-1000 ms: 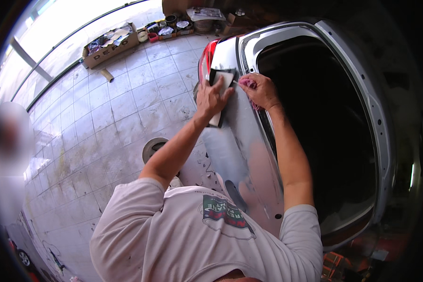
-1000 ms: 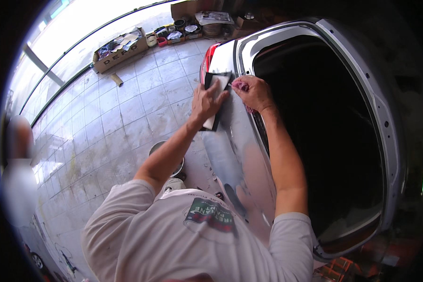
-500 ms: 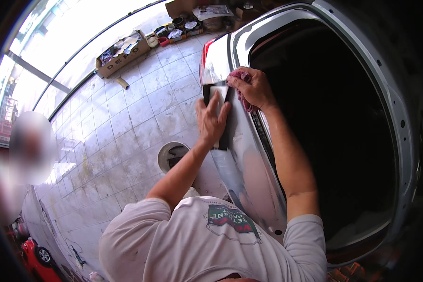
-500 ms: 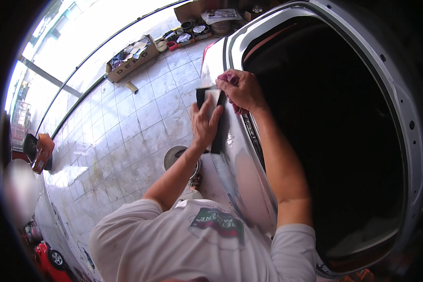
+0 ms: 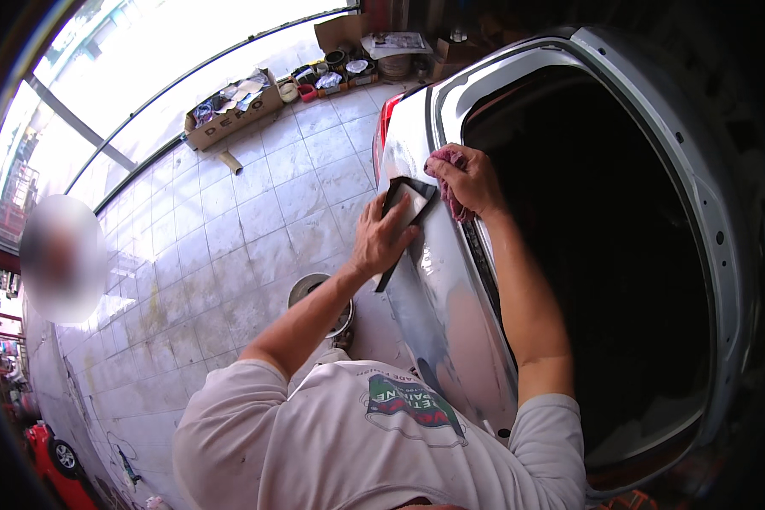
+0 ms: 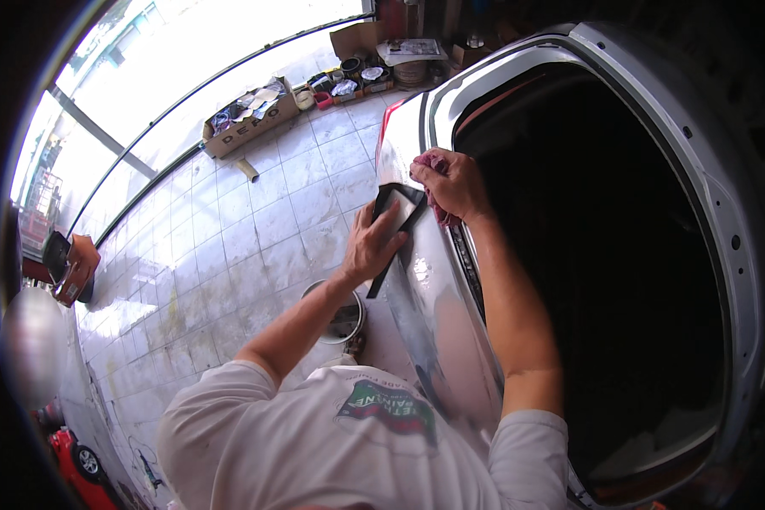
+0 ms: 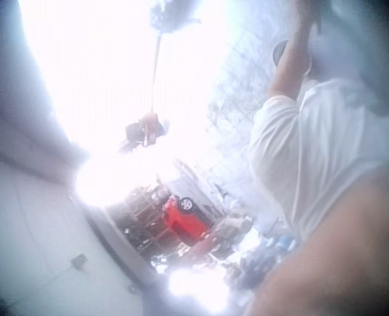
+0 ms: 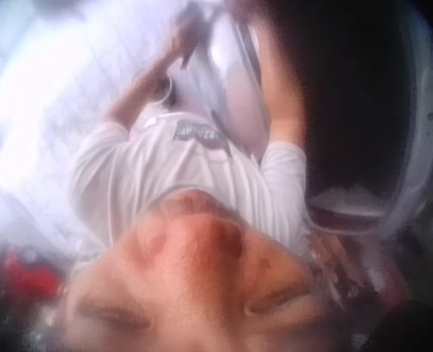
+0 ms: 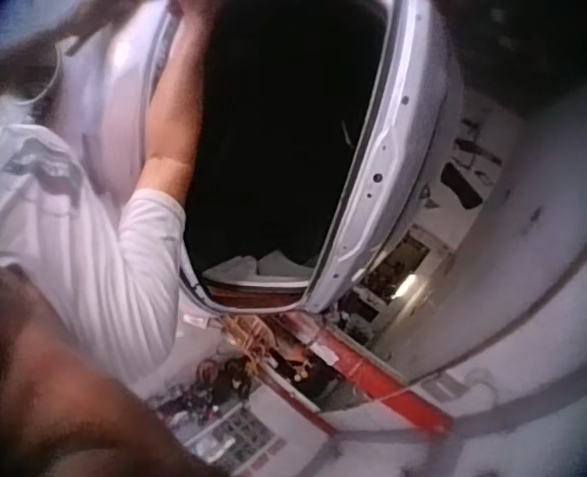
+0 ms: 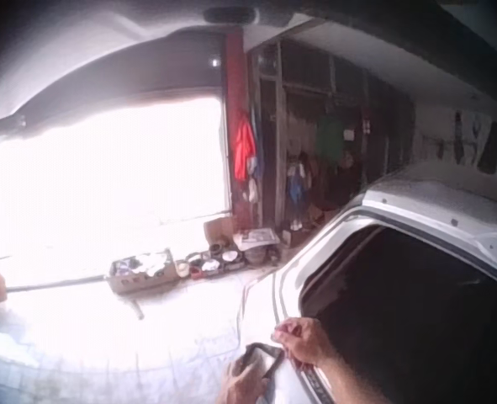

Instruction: The person sands the surface of a detached car trunk lid using a sanding block and a pink cloth. They repeatedly rub the block over the lid's surface and wipe it with the cloth, occasionally dipping the block into a bucket of water.

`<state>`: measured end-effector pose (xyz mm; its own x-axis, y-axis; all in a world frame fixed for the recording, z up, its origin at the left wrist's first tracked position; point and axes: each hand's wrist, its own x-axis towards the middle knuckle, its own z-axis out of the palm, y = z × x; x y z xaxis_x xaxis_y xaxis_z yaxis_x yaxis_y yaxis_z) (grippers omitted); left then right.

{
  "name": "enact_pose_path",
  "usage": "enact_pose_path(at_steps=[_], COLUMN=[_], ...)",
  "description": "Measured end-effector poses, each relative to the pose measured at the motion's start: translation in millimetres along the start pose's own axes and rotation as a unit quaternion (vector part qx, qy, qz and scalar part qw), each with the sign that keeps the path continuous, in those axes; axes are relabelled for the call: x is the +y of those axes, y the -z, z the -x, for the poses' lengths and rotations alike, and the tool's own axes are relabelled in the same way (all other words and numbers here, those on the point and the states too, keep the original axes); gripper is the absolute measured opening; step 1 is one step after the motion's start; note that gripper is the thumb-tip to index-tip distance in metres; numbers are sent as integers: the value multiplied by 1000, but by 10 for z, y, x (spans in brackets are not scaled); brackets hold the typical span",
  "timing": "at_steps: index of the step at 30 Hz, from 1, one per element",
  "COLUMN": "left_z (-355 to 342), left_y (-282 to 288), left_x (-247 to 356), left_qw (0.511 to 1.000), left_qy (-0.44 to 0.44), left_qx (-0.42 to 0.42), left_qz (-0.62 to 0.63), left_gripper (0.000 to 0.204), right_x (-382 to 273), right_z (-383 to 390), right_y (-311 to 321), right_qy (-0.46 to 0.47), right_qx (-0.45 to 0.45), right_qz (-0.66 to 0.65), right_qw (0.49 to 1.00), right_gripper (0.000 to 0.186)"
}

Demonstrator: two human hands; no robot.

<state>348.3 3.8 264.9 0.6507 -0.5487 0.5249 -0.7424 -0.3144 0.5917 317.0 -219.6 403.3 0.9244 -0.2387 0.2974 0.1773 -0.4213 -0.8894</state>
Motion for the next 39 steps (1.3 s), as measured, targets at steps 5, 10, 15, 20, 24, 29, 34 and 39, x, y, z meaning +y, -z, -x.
enact_pose_path(at_steps=[5,10,15,20,24,29,34,39], left_z=[-1067,-50,-750,-628,-19,-1332,-276,-541], left_y=[237,122,271,110,37,231,52,308], left_x=[-634,54,-436,-49,122,-538,3,-438], left_qw=[996,998,1000,994,995,983,996,996], left_qy=[82,-18,-18,73,83,167,-15,-31], left_qx=[-25,-60,-14,-70,-50,-75,-81,-82], left_qz=[1,17,-16,-28,-33,7,-29,-21], left_gripper=[55,61,58,61,65,43,60,57], right_x=[-171,-145,-320,-142,-104,-322,-110,-195], right_z=[-27,93,-10,41,39,-33,71,-35], right_y=[-142,-20,-118,7,-70,-99,11,-95], right_qy=[-11,-62,-60,-82,-19,-53,-1,-28], right_qx=[-24,-23,-31,-21,45,-49,25,-21], right_qz=[1,76,4,50,120,44,118,37], right_qw=[1000,995,998,995,992,996,993,999], right_gripper=[24,29,27,32,30,33,34,29])
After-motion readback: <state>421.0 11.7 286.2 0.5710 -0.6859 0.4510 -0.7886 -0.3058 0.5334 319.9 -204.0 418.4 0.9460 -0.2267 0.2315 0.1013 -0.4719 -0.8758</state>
